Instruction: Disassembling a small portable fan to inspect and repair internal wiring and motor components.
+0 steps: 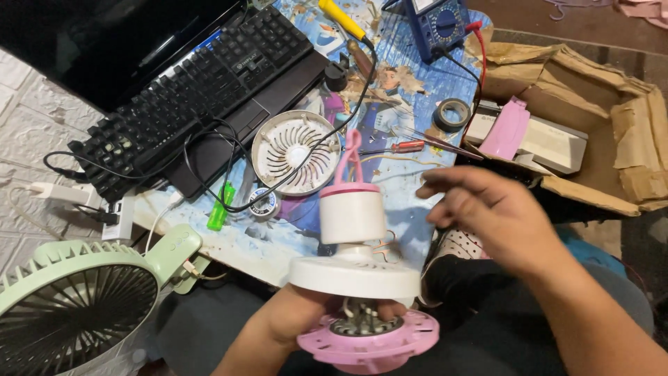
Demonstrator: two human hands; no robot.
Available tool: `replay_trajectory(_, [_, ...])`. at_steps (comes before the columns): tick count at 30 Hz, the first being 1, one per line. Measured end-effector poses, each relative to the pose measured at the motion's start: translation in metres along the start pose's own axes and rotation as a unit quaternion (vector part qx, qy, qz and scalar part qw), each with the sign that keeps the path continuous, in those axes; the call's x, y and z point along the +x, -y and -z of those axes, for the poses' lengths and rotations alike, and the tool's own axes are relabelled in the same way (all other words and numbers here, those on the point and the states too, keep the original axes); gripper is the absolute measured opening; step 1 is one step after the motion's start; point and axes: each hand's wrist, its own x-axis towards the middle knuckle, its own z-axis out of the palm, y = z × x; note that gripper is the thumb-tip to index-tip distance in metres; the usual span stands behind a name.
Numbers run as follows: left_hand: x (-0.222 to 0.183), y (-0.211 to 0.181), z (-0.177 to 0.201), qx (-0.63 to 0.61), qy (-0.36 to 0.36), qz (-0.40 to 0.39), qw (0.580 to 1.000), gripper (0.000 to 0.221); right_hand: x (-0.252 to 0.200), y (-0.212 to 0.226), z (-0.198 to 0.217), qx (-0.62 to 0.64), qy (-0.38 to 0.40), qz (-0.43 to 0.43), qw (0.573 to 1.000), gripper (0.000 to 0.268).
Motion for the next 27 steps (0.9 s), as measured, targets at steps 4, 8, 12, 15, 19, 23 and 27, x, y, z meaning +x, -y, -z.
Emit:
replay_trajectory(4, [-0.014,-0.022,0.028,0.053,0.040,-0.030,0.997,0.077,0.005,0.008,0.023,-0.022,-0.084,0.025,0.996,0.037])
replay_trajectory(8, [-0.023,-0.056,0.045,-0.136,-0.013,0.125,0.983,0.075,0.008,0.017,0.027,-0.091,-0.134,-0.012,0.987,0.030])
replay_trajectory(12, [-0.026,-0.088,0.025,0.084,0.025,-0.018,0.996,0.063,0.010,0.014,0.020,-0.234,-0.121,-0.029,0.964,0.027])
replay_trajectory(15, [-0.031,-0.107,0.029,0.052,-0.016,-0.005,0.998,0.076,0.014,0.015,0.009,-0.300,-0.101,-0.025,0.948,0.024])
replay_trajectory(19, [-0.037,-0.125,0.021,0.122,0.070,-0.074,0.987,0.062,0.023,0.010,-0.001,-0.308,-0.063,-0.024,0.949,0.021])
replay_trajectory(23, [-0.040,-0.127,0.015,0.141,-0.010,-0.152,0.978,0.055,0.025,-0.006,-0.010,-0.352,0.006,0.077,0.933,0.020])
replay_trajectory(27, [-0.037,-0.126,0.026,0.088,-0.019,-0.181,0.979,0.061,0.020,-0.019,-0.023,-0.395,0.122,0.219,0.884,0.028])
